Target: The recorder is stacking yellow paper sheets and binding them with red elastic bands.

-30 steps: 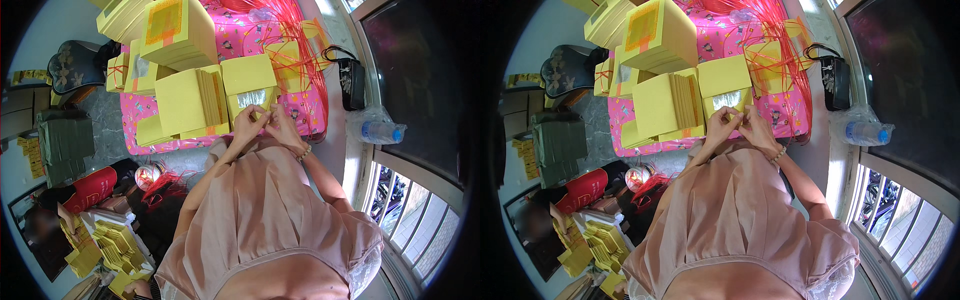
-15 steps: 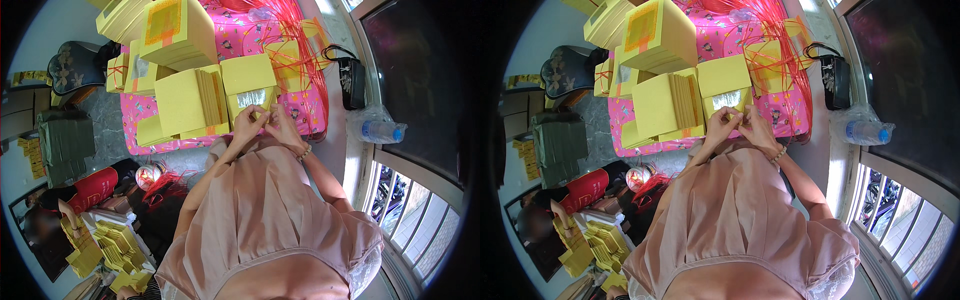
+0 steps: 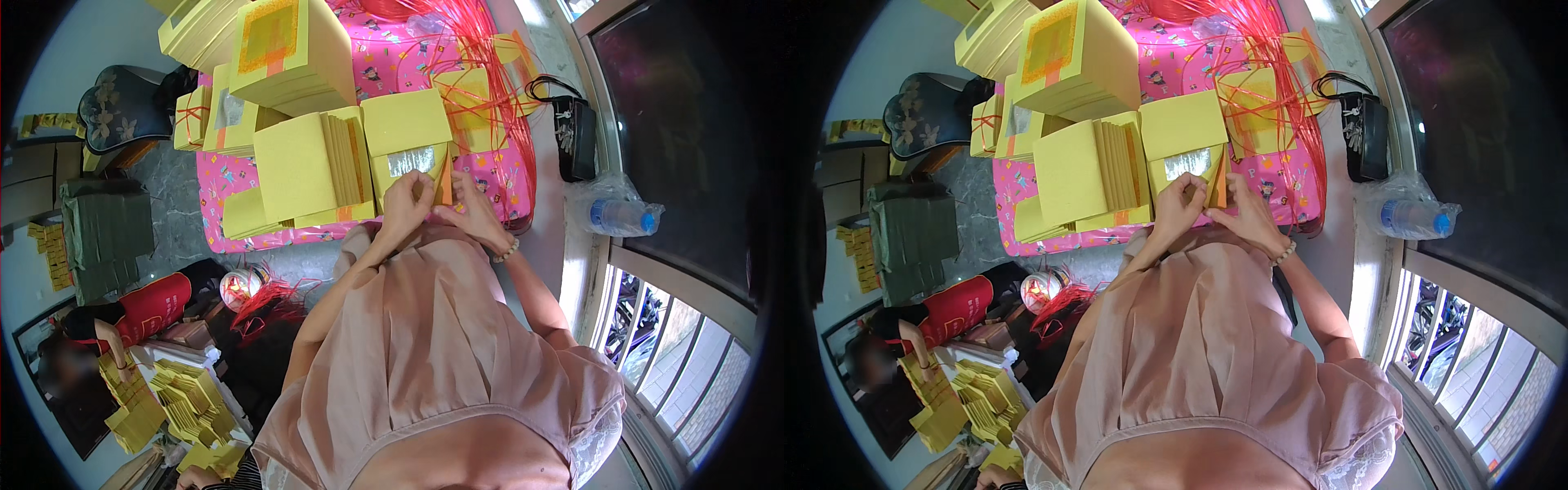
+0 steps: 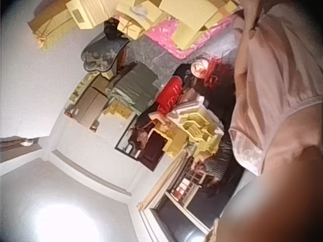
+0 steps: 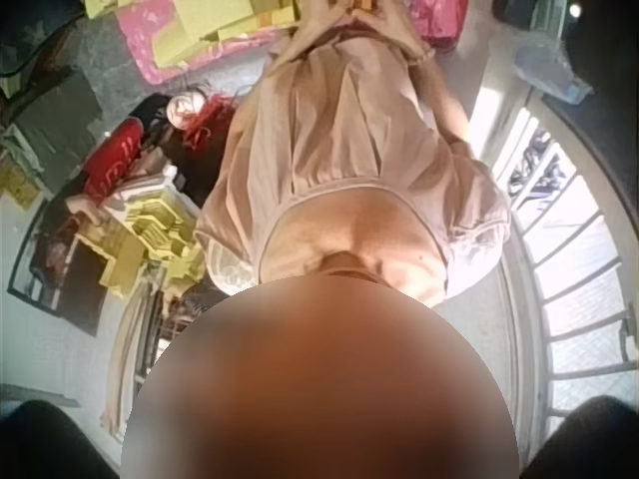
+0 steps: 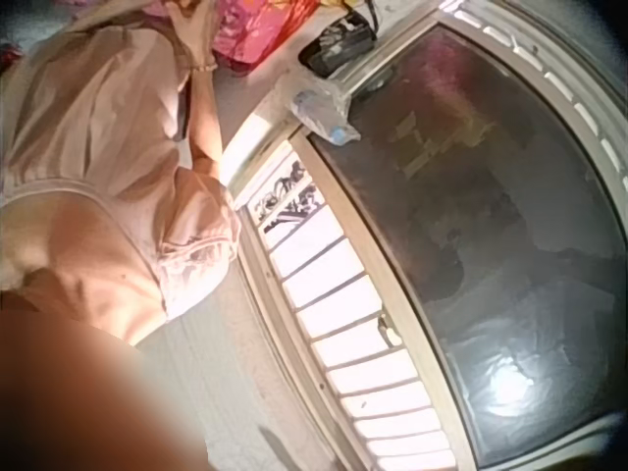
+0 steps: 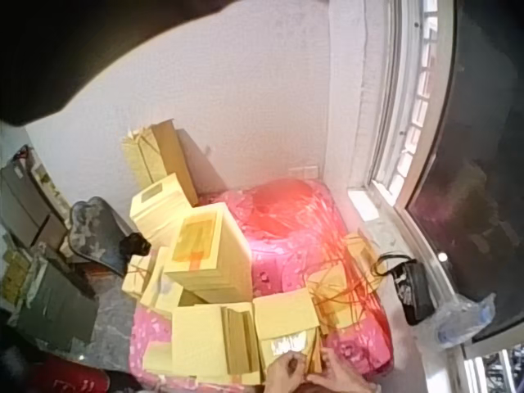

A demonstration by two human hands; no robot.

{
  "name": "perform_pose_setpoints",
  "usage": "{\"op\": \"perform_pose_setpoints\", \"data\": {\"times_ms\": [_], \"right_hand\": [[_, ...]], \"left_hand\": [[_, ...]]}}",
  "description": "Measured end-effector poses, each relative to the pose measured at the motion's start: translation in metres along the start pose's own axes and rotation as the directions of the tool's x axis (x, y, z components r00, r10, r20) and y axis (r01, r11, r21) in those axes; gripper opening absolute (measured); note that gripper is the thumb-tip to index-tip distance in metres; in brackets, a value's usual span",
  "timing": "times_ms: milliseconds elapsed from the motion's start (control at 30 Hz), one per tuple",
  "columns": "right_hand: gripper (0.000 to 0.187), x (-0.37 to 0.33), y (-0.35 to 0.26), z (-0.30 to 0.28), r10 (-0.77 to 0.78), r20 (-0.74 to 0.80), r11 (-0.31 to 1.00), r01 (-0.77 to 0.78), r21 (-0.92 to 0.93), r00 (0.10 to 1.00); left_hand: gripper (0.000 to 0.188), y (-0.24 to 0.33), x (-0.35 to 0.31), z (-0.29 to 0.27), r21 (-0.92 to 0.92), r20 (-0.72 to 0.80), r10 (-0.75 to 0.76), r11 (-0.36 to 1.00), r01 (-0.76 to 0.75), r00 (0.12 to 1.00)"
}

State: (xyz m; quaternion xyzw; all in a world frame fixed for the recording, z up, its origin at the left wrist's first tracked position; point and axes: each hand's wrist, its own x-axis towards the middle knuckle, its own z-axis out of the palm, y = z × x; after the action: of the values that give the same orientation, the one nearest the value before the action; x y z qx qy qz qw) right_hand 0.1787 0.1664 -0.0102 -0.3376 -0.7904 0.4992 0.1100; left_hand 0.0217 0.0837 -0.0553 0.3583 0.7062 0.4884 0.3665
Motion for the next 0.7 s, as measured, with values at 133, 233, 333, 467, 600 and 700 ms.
{"op": "perform_pose_setpoints", "data": {"times_ms": [133, 233, 333, 467, 600, 700], "right_hand": [[0.069, 0.006, 0.002, -0.015, -0.035, -0.094, 0.98, 0.016, -0.2, 0.995], [0.064, 0.022, 0.006, -0.02, -0.168, -0.132, 0.944, 0.121, -0.307, 0.977], [0.065, 0.042, 0.008, -0.023, -0.303, -0.11, 0.831, 0.207, -0.516, 0.947], [0.051, 0.064, 0.022, -0.028, -0.466, 0.039, 0.659, 0.376, -0.652, 0.884], [0.038, 0.075, 0.033, -0.035, -0.47, 0.099, 0.71, 0.442, -0.548, 0.877], [0.031, 0.081, 0.036, -0.039, -0.422, 0.079, 0.812, 0.416, -0.409, 0.903]], "left_hand": [[0.009, 0.035, -0.001, -0.008, 0.421, 0.078, 0.286, 0.859, -0.292, 0.955], [0.009, 0.043, 0.0, -0.006, 0.584, 0.14, 0.372, 0.718, -0.38, 0.918], [0.01, 0.05, 0.003, -0.005, 0.66, 0.198, 0.393, 0.623, -0.419, 0.898], [0.013, 0.056, 0.006, -0.004, 0.656, 0.272, 0.352, 0.613, -0.44, 0.896], [0.021, 0.072, 0.0, -0.01, 0.551, 0.224, 0.42, 0.69, -0.47, 0.879], [0.031, 0.079, -0.009, -0.017, 0.467, 0.027, 0.613, 0.691, -0.552, 0.79]]}}
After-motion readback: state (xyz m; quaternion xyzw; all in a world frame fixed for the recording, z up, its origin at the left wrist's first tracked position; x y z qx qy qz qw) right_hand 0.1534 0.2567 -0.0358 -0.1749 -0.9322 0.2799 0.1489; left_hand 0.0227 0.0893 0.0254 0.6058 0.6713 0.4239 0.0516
